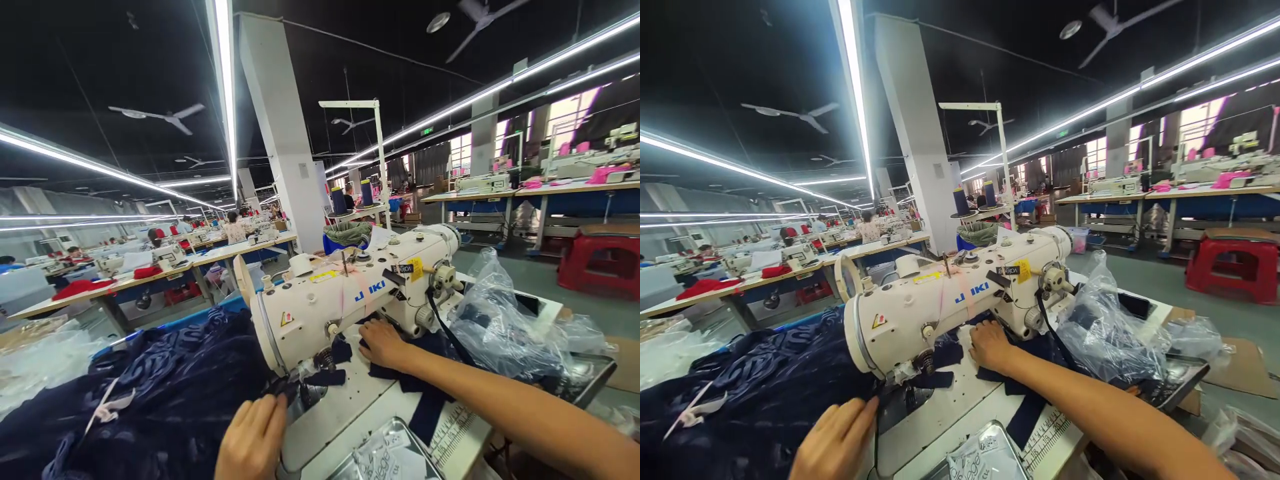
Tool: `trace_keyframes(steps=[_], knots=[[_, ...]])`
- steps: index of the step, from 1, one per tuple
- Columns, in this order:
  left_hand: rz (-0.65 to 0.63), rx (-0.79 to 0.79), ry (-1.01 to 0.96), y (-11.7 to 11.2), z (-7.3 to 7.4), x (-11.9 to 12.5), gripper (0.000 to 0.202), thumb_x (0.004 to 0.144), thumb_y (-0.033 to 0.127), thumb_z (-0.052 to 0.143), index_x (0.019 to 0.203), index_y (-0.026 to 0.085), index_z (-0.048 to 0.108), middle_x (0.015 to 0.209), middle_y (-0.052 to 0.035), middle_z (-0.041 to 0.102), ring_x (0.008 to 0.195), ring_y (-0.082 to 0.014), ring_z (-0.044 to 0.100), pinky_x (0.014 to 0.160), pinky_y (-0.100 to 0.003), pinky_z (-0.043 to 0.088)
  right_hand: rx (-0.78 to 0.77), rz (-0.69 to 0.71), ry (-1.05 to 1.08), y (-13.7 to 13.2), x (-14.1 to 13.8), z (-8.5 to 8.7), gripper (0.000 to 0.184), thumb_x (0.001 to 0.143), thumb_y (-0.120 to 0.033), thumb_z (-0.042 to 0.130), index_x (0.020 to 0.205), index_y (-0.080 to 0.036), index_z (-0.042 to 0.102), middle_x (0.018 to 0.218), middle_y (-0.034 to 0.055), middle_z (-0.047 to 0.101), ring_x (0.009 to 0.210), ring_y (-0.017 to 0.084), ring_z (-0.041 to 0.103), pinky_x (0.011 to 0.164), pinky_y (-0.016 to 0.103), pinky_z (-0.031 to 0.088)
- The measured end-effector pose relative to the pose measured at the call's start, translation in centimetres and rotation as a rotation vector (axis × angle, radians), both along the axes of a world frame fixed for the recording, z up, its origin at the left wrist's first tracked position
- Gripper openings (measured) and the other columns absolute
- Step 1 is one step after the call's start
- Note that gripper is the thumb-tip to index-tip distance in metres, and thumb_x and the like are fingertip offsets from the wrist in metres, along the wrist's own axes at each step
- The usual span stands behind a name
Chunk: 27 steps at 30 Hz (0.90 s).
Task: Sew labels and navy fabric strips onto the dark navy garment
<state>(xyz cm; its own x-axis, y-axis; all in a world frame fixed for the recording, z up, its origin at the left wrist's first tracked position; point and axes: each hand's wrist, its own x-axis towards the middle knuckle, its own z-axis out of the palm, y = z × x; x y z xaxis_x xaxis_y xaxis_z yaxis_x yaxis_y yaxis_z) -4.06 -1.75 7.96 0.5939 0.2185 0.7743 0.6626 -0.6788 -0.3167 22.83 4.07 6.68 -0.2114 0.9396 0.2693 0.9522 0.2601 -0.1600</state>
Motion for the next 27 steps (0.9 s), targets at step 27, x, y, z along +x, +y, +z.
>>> trace_keyframes(steps=[27], knots=[[0.162,-0.079,0.471,-0.1,-5.7,1.4,0.028,0.082,0.001,0.036,0.063,0.013,0.052,0.057,-0.0017,0.053,0.052,-0.0150,0.049,0.059,-0.031,0.032,0.083,0.423,-0.082,-2.9,-8.2,-3.8,0.025,0.076,-0.023,0.050,0.097,-0.011,0.058,0.103,0.0141,0.057,0.096,0.025,0.052,0.083,0.036,0.038]])
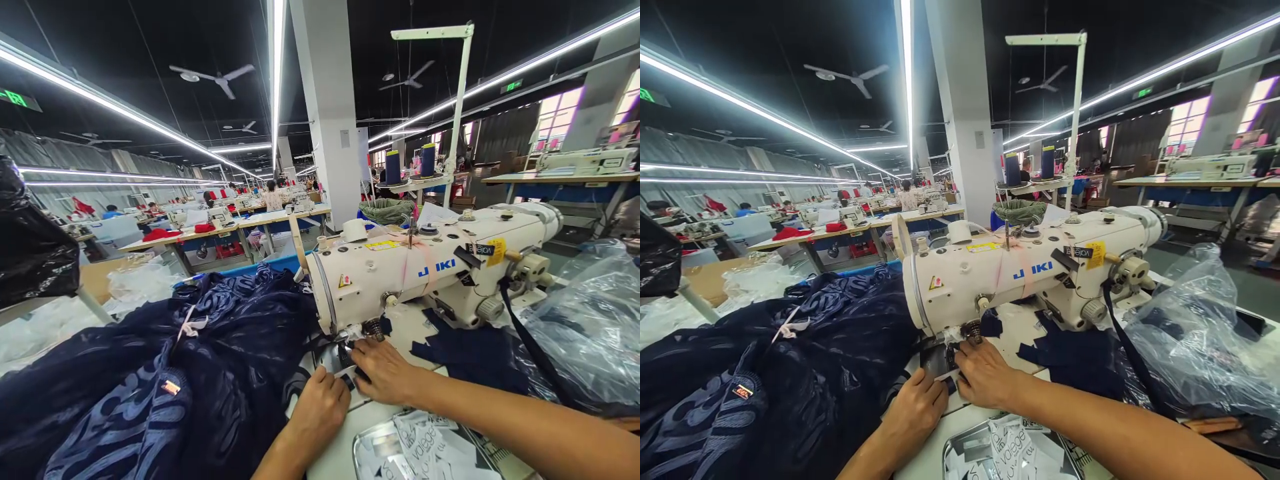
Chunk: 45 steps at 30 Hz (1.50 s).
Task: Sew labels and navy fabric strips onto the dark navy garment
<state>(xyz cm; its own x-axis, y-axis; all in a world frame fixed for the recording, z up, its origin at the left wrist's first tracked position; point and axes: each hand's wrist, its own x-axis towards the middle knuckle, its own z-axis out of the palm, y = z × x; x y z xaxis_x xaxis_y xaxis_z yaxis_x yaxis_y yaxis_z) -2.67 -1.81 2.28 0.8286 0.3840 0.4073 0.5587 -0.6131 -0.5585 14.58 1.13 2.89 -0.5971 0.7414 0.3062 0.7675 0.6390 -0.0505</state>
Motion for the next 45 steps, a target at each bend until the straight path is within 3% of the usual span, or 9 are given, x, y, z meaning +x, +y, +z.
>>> trace_keyframes(steps=[6,12,17,27,34,37,41,45], knots=[[-0.011,0.028,-0.027,0.0,0.2,0.1,0.031,0.081,-0.001,0.034,0.059,0.014,0.050,0.055,-0.0010,0.053,0.050,-0.0141,0.048,0.056,-0.030,0.032,0.041,0.115,-0.083,0.3,0.2,0.0,0.020,0.077,-0.008,0.043,0.087,-0.013,0.060,0.093,0.0118,0.060,0.093,0.024,0.053,0.081,0.036,0.038],[-0.032,0.031,-0.115,-0.3,0.5,0.1,0.031,0.083,-0.001,0.030,0.070,0.013,0.054,0.059,-0.0019,0.055,0.050,-0.0137,0.050,0.058,-0.029,0.037,-0.191,0.040,0.091,0.5,0.2,1.3,0.016,0.078,-0.010,0.043,0.077,-0.013,0.059,0.085,0.0099,0.061,0.077,0.020,0.055,0.070,0.029,0.038],[-0.042,0.046,-0.155,-0.1,0.6,0.4,0.031,0.085,0.001,0.027,0.079,0.011,0.056,0.057,-0.0018,0.055,0.049,-0.0137,0.050,0.057,-0.029,0.039,-0.328,0.002,0.274,1.0,-0.3,0.4,0.016,0.074,-0.010,0.045,0.062,-0.016,0.053,0.075,0.0046,0.059,0.072,0.016,0.053,0.066,0.025,0.036],[-0.059,0.041,-0.107,0.2,0.2,0.5,0.030,0.082,0.000,0.029,0.076,0.009,0.057,0.055,-0.0020,0.053,0.049,-0.0140,0.048,0.059,-0.030,0.037,-0.328,0.006,0.342,1.1,-0.4,-0.5,0.015,0.075,-0.010,0.044,0.063,-0.017,0.052,0.074,0.0027,0.057,0.073,0.016,0.052,0.070,0.027,0.036],[-0.043,-0.008,-0.084,0.2,0.2,0.6,0.025,0.080,0.000,0.035,0.071,0.011,0.055,0.055,-0.0012,0.053,0.050,-0.0139,0.047,0.060,-0.030,0.034,-0.363,0.077,0.396,0.7,0.4,-0.1,0.016,0.078,-0.014,0.049,0.067,-0.017,0.061,0.075,0.0022,0.058,0.073,0.015,0.053,0.069,0.025,0.039],[-0.036,-0.050,-0.059,0.4,-0.1,0.6,0.022,0.081,0.002,0.038,0.070,0.011,0.054,0.056,-0.0010,0.053,0.050,-0.0135,0.047,0.060,-0.030,0.034,-0.274,0.152,0.330,-0.4,0.8,-0.2,0.016,0.079,-0.013,0.049,0.078,-0.019,0.064,0.088,0.0029,0.059,0.083,0.016,0.053,0.077,0.027,0.040],[-0.013,-0.121,-0.087,0.2,0.2,0.1,0.024,0.083,0.004,0.039,0.064,0.014,0.052,0.058,-0.0006,0.052,0.053,-0.0137,0.049,0.059,-0.029,0.036,-0.005,0.140,0.056,-2.3,0.5,-0.7,0.018,0.074,-0.005,0.051,0.086,-0.014,0.061,0.093,0.0088,0.057,0.091,0.023,0.050,0.082,0.036,0.040],[-0.025,-0.270,-0.214,-0.4,1.2,-0.9,0.018,0.080,0.009,0.045,0.066,0.016,0.053,0.079,-0.0037,0.061,0.075,-0.0175,0.056,0.068,-0.033,0.042,0.086,0.235,-0.118,-2.2,0.5,-0.2,0.019,0.071,-0.006,0.053,0.088,-0.010,0.059,0.089,0.0114,0.057,0.087,0.024,0.052,0.074,0.034,0.044]])
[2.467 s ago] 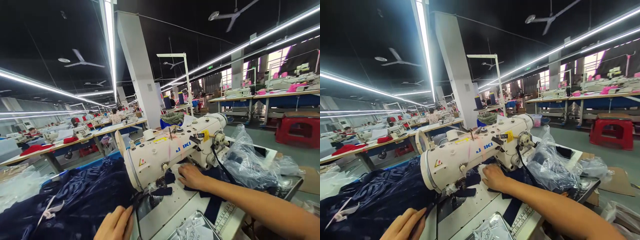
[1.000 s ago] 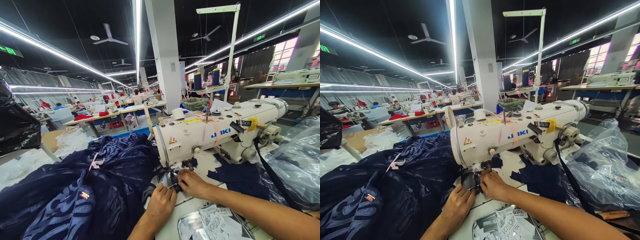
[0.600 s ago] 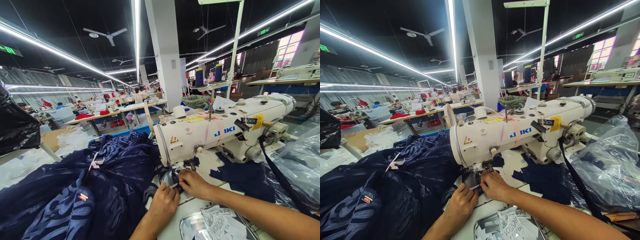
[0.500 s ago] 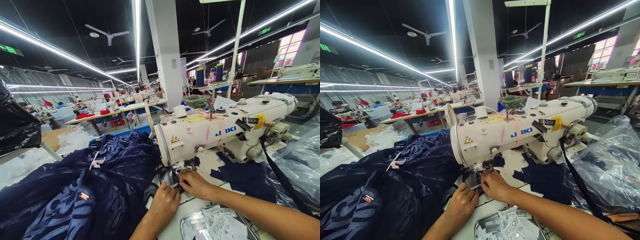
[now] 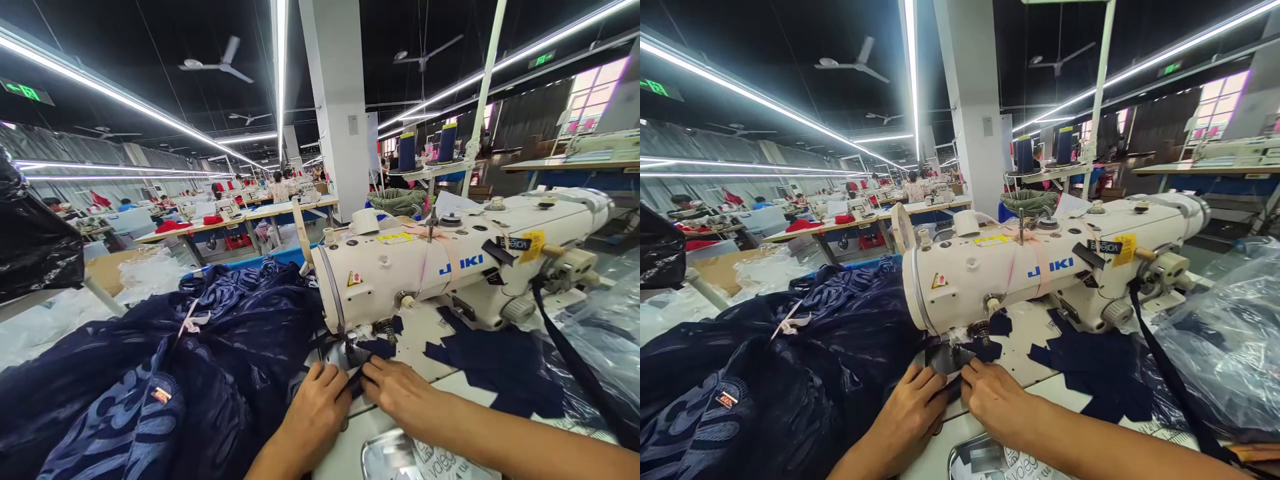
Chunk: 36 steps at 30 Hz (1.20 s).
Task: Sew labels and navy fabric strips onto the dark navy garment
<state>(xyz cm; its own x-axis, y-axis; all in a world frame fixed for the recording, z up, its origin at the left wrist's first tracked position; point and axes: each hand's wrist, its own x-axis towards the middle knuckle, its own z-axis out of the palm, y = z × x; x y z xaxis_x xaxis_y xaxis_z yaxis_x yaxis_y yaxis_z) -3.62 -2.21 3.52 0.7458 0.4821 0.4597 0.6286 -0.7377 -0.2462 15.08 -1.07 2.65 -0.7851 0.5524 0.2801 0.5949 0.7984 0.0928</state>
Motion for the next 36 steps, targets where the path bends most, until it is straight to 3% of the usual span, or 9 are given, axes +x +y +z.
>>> trace_keyframes(steps=[4,11,18,29,36], knots=[[-0.053,-0.124,-0.098,-0.1,-0.3,0.0,0.018,0.076,0.006,0.045,0.080,0.018,0.057,0.102,-0.0018,0.063,0.098,-0.0169,0.055,0.091,-0.036,0.039,0.001,0.175,-0.069,2.4,1.1,1.0,0.024,0.075,-0.003,0.047,0.095,-0.010,0.058,0.089,0.0099,0.059,0.086,0.021,0.053,0.075,0.031,0.045],[0.020,-0.020,-0.136,1.2,-2.2,2.2,0.019,0.077,0.003,0.043,0.077,0.015,0.058,0.086,-0.0059,0.067,0.081,-0.0161,0.061,0.081,-0.031,0.048,-0.020,0.171,-0.014,4.4,1.7,1.1,0.029,0.078,0.000,0.040,0.097,-0.011,0.060,0.103,0.0111,0.060,0.087,0.020,0.057,0.077,0.030,0.045],[0.052,0.064,-0.174,1.2,-2.1,2.9,0.024,0.073,-0.002,0.040,0.071,0.015,0.057,0.080,-0.0056,0.066,0.075,-0.0159,0.062,0.079,-0.031,0.050,-0.006,0.149,0.007,4.4,1.8,0.7,0.033,0.077,0.000,0.041,0.103,-0.010,0.058,0.112,0.0134,0.058,0.093,0.022,0.057,0.083,0.035,0.045],[0.106,0.066,-0.205,1.4,-2.7,3.5,0.030,0.062,-0.007,0.040,0.071,0.016,0.057,0.076,-0.0049,0.066,0.071,-0.0161,0.063,0.075,-0.030,0.050,0.056,0.150,0.031,4.9,2.1,-0.3,0.040,0.074,0.003,0.039,0.108,-0.008,0.056,0.113,0.0145,0.059,0.097,0.024,0.058,0.084,0.038,0.045],[0.158,0.073,-0.167,1.7,-2.9,3.8,0.027,0.063,-0.006,0.042,0.070,0.016,0.056,0.079,-0.0058,0.067,0.071,-0.0165,0.063,0.075,-0.030,0.050,0.040,0.176,0.060,5.0,1.8,0.7,0.036,0.080,0.000,0.033,0.105,-0.007,0.059,0.107,0.0152,0.062,0.102,0.020,0.055,0.091,0.036,0.041]])
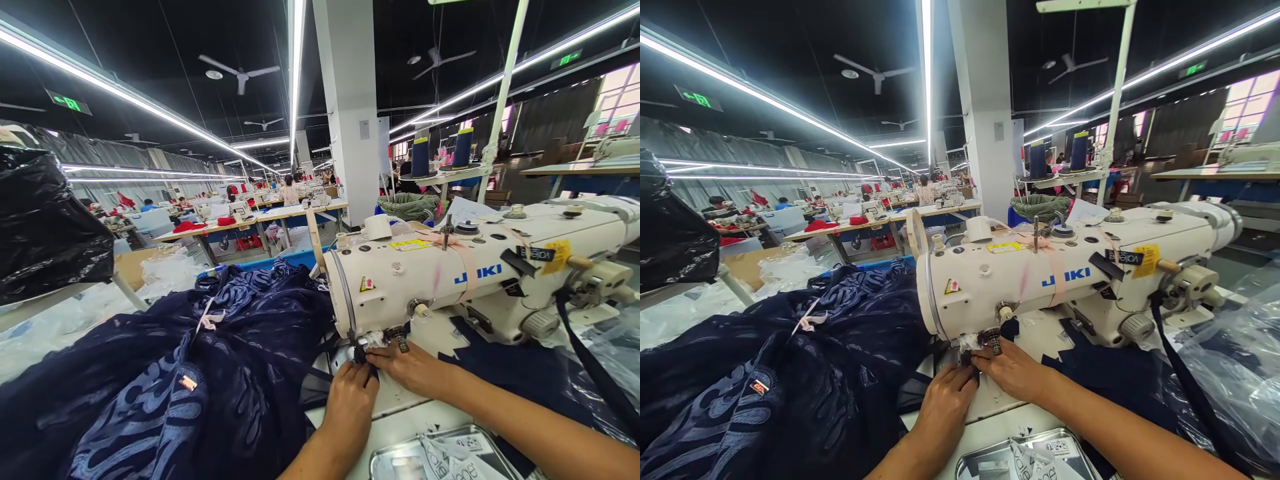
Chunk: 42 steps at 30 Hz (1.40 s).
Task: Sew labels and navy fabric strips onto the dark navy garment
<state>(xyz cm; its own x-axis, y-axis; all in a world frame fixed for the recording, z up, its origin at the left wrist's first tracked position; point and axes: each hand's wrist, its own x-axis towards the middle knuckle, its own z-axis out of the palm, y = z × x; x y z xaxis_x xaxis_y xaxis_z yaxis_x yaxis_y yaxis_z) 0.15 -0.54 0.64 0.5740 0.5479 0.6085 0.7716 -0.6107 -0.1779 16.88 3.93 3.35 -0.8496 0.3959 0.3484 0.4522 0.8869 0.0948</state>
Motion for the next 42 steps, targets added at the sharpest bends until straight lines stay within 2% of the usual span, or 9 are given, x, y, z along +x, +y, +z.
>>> trace_keyframes(steps=[6,12,19,23,27,30,33,36,42], knots=[[0.013,-0.002,0.014,0.1,0.3,0.3,0.025,0.067,-0.006,0.042,0.068,0.015,0.055,0.077,-0.0063,0.067,0.071,-0.0165,0.063,0.074,-0.030,0.048,-0.028,0.005,0.025,0.1,-0.2,0.5,0.033,0.083,-0.002,0.033,0.098,-0.010,0.061,0.103,0.0137,0.063,0.100,0.020,0.056,0.088,0.035,0.042],[0.045,0.029,-0.016,0.3,0.3,0.3,0.026,0.069,-0.006,0.041,0.068,0.016,0.056,0.079,-0.0058,0.068,0.069,-0.0164,0.063,0.074,-0.033,0.046,-0.048,-0.012,0.041,0.8,-0.2,-0.2,0.032,0.083,-0.003,0.035,0.101,-0.010,0.061,0.102,0.0124,0.064,0.097,0.024,0.056,0.085,0.039,0.041],[0.047,-0.013,-0.042,0.5,0.2,0.1,0.027,0.071,-0.006,0.040,0.073,0.017,0.056,0.081,-0.0028,0.068,0.072,-0.0160,0.063,0.079,-0.035,0.043,0.010,-0.049,0.083,0.7,-0.3,-0.3,0.032,0.082,-0.004,0.035,0.096,-0.012,0.063,0.097,0.0107,0.065,0.094,0.022,0.055,0.086,0.038,0.038],[-0.008,-0.024,-0.045,0.8,-0.1,-0.9,0.026,0.073,-0.003,0.041,0.078,0.017,0.056,0.085,-0.0033,0.068,0.075,-0.0167,0.063,0.086,-0.040,0.039,0.000,-0.088,0.082,0.4,-0.1,-0.1,0.028,0.080,-0.009,0.041,0.097,-0.013,0.063,0.095,0.0107,0.065,0.090,0.022,0.056,0.085,0.038,0.038],[-0.102,-0.176,0.008,0.8,1.4,-3.0,0.026,0.072,-0.001,0.044,0.082,0.019,0.057,0.090,-0.0010,0.068,0.089,-0.0168,0.061,0.095,-0.043,0.031,-0.133,-0.095,0.078,-0.3,0.2,0.1,0.023,0.078,-0.022,0.050,0.096,-0.016,0.064,0.095,0.0090,0.064,0.089,0.022,0.056,0.086,0.038,0.038],[-0.084,-0.336,0.040,0.5,3.4,-4.2,0.033,0.069,-0.004,0.043,0.085,0.021,0.058,0.094,0.0002,0.067,0.095,-0.0156,0.058,0.098,-0.044,0.027,-0.244,-0.102,0.075,-1.1,0.1,0.0,0.028,0.080,-0.029,0.051,0.103,-0.017,0.062,0.103,0.0087,0.060,0.092,0.023,0.055,0.083,0.037,0.041],[-0.050,-0.432,0.052,0.1,4.7,-4.3,0.046,0.062,-0.003,0.043,0.098,0.021,0.057,0.102,-0.0024,0.065,0.100,-0.0185,0.056,0.099,-0.050,0.025,-0.267,-0.114,0.085,-1.5,-0.1,-0.5,0.030,0.083,-0.026,0.046,0.109,-0.017,0.058,0.107,0.0095,0.055,0.097,0.024,0.053,0.084,0.039,0.041],[-0.021,-0.382,0.066,-0.4,4.6,-3.9,0.049,0.061,0.003,0.044,0.105,0.021,0.057,0.106,-0.0056,0.063,0.104,-0.0229,0.052,0.098,-0.056,0.023,-0.292,-0.116,0.103,-1.3,-0.2,-1.1,0.031,0.085,-0.021,0.042,0.113,-0.018,0.055,0.111,0.0103,0.053,0.101,0.024,0.051,0.084,0.040,0.042],[0.000,-0.362,0.090,-1.0,3.7,-3.6,0.052,0.063,0.002,0.040,0.108,0.022,0.057,0.112,-0.0088,0.058,0.108,-0.0235,0.049,0.097,-0.057,0.027,-0.386,-0.074,0.177,-0.6,0.1,-1.3,0.032,0.084,-0.013,0.042,0.109,-0.021,0.058,0.106,0.0067,0.056,0.097,0.019,0.053,0.084,0.034,0.042]])
